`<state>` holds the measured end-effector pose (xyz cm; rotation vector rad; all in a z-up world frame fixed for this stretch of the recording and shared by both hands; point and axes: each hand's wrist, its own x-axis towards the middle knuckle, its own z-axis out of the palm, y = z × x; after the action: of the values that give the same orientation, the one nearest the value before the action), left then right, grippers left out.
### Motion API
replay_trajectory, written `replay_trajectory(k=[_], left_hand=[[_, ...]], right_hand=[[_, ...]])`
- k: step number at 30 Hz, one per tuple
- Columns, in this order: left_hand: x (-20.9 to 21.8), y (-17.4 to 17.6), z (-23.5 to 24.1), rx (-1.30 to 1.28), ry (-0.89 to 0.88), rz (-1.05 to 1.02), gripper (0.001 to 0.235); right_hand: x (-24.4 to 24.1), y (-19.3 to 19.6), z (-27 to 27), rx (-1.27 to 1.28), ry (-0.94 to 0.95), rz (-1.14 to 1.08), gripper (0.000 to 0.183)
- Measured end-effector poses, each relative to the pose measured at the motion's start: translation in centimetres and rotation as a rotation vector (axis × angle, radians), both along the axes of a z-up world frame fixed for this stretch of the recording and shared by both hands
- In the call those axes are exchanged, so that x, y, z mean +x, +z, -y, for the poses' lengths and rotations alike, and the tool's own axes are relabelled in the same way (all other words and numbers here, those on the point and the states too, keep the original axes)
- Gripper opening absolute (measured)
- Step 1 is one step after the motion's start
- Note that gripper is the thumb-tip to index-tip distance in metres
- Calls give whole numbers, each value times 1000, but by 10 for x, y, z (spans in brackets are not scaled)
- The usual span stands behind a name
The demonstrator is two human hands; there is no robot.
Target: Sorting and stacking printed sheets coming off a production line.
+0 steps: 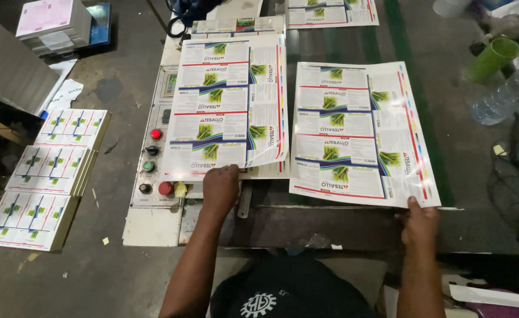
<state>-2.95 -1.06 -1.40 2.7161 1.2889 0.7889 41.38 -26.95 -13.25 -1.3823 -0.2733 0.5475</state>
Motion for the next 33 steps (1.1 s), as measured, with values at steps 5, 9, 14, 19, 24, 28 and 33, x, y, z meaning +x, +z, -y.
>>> replay_trajectory(k=[5,9,14,19,24,28,33], left_hand=[[1,-4,1,-8,49,-7,3],[4,-6,2,-64,93,-50,4],[6,-10,5,-96,116,-1,4],[8,-16,1,-153,149,9,4],[5,-6,4,-253,228,51,11],[4,15,-5,-308,285,110,13],[44,62,18,231,-126,498,19]], right_hand=[[30,1,-52,-115,62,0,31],[44,26,-123,-210,129,42,30],[140,-25,-242,13,350,-34,33],[176,-31,-344,-61,278,-40,32],[154,-22,-346,-95,282,-237,35],[90,-24,-283,-23,328,-187,37],[-42,24,-188,-82,665,-89,49]])
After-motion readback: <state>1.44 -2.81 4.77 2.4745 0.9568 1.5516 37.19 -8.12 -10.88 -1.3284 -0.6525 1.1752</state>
